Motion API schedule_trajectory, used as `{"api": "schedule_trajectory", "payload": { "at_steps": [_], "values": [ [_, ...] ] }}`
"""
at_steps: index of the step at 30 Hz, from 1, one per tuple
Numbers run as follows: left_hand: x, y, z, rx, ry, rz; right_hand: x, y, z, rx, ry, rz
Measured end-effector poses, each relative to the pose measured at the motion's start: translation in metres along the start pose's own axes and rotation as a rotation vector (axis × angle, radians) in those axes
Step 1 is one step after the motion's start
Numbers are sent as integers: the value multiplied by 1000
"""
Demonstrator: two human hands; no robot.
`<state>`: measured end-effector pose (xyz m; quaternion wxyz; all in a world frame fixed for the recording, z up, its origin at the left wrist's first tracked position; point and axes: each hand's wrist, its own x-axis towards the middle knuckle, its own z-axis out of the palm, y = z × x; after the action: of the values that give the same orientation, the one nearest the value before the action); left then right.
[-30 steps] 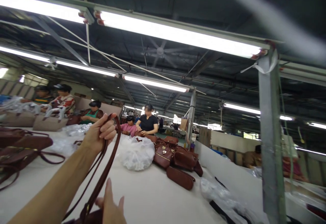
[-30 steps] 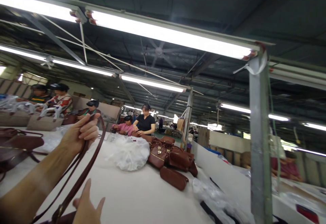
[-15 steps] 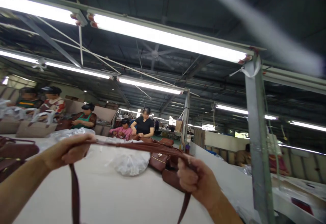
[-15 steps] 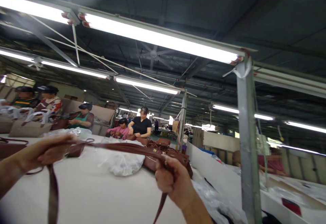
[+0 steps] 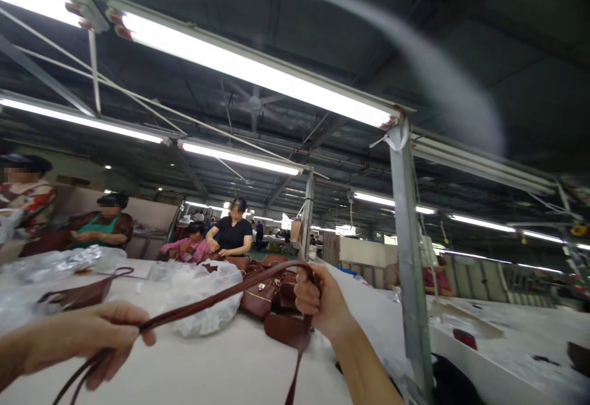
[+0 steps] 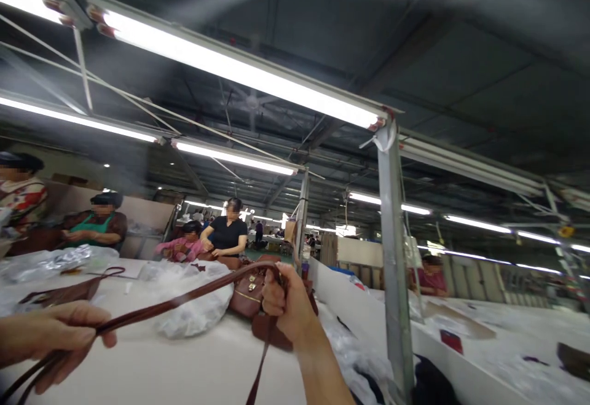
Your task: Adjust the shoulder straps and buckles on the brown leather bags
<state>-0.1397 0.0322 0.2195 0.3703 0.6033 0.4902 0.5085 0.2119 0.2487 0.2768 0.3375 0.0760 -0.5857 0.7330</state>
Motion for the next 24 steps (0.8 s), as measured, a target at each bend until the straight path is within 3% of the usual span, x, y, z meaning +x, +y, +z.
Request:
{"api": "schedule_trajectory", "payload": {
  "at_steps": [3, 6, 8, 12, 15, 18, 21, 24],
  "values": [
    [11, 33, 26, 130, -73, -86, 11, -26, 12, -33, -29, 7],
    [19, 49, 43, 86, -165, -53, 13, -49, 19, -27, -41, -24],
    [20, 51, 43, -89, -194, -11, 7, -61, 17, -17, -40, -47],
    [4, 52, 37, -359, -105, 23, -15, -68, 9, -60, -47, 48],
    [-10, 57, 43, -127, -92, -45, -25, -59, 8, -78, -50, 139],
    [-9, 64, 67, 120, -104, -80, -19, -50, 12, -66, -35, 172],
    [10, 63, 99, 184, -91, -52, -4, -46, 17, -49, -14, 181],
    [40, 54, 128, 292, 77, 4, 7, -48, 19, -34, 6, 172]
  ]
}}
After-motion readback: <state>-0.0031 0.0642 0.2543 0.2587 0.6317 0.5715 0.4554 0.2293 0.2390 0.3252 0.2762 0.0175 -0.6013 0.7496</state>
